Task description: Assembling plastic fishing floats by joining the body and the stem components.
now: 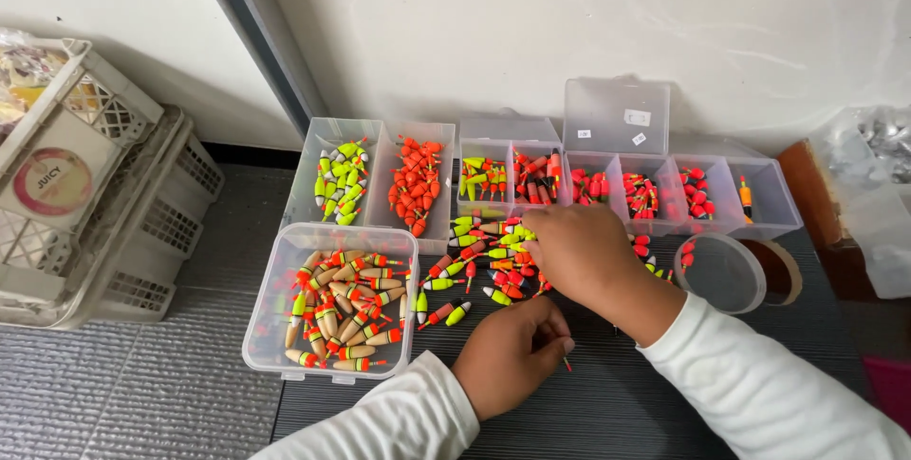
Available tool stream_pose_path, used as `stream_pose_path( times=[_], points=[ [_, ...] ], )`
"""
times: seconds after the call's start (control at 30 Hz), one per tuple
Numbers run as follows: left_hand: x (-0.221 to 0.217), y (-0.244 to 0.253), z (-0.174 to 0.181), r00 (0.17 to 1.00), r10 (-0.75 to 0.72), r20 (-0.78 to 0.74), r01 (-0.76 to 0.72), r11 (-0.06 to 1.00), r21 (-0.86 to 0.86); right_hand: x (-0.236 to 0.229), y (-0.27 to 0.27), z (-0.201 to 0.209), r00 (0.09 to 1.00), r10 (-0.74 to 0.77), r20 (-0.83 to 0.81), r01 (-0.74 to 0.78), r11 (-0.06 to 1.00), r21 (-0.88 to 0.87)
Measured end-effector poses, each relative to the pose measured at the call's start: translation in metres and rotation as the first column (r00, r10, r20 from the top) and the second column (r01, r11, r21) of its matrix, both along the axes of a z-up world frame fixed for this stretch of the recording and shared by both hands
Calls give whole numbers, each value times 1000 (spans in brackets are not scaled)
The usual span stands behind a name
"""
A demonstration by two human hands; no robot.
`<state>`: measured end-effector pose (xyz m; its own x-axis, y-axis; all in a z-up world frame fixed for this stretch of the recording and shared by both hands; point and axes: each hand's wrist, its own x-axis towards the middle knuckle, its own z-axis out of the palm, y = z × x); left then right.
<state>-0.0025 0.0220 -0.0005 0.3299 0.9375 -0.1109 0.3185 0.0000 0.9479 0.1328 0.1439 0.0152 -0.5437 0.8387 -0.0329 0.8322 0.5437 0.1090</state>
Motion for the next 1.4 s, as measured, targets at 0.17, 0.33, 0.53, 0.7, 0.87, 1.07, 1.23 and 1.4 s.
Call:
stream_pose_path(
  times=[0.17,0.33,0.53,0.7,0.87,1.07,1.23,1.4],
  points=[
    [-2,-1,1,999,8,40,-7,1000,-18,5,-1,-18,993,90,-73,-80,987,136],
    [1,3,-9,968,164,188,-146,984,-105,25,-35,-7,975,76,-210,-49,990,130],
    [2,6,-24,938,197,285,-171,979,-111,54,-101,-9,885,298,-358,-231,948,218],
    [-2,3,-15,981,95,168,-83,994,-76,55,-106,-26,712,330,-620,-248,944,217],
    [0,0,-17,983,117,139,-113,993,-39,51,-102,-23,650,217,-728,-251,966,63],
    [1,1,-11,981,124,147,-105,986,-129,55,-101,-34,623,133,-771,-211,978,-1],
    [-3,1,-11,978,24,205,-14,999,-50,55,-100,-30,589,131,-798,-153,987,49],
    [0,2,-21,976,26,214,-10,997,-75,55,-101,-29,571,128,-811,-174,984,33]
  ],
)
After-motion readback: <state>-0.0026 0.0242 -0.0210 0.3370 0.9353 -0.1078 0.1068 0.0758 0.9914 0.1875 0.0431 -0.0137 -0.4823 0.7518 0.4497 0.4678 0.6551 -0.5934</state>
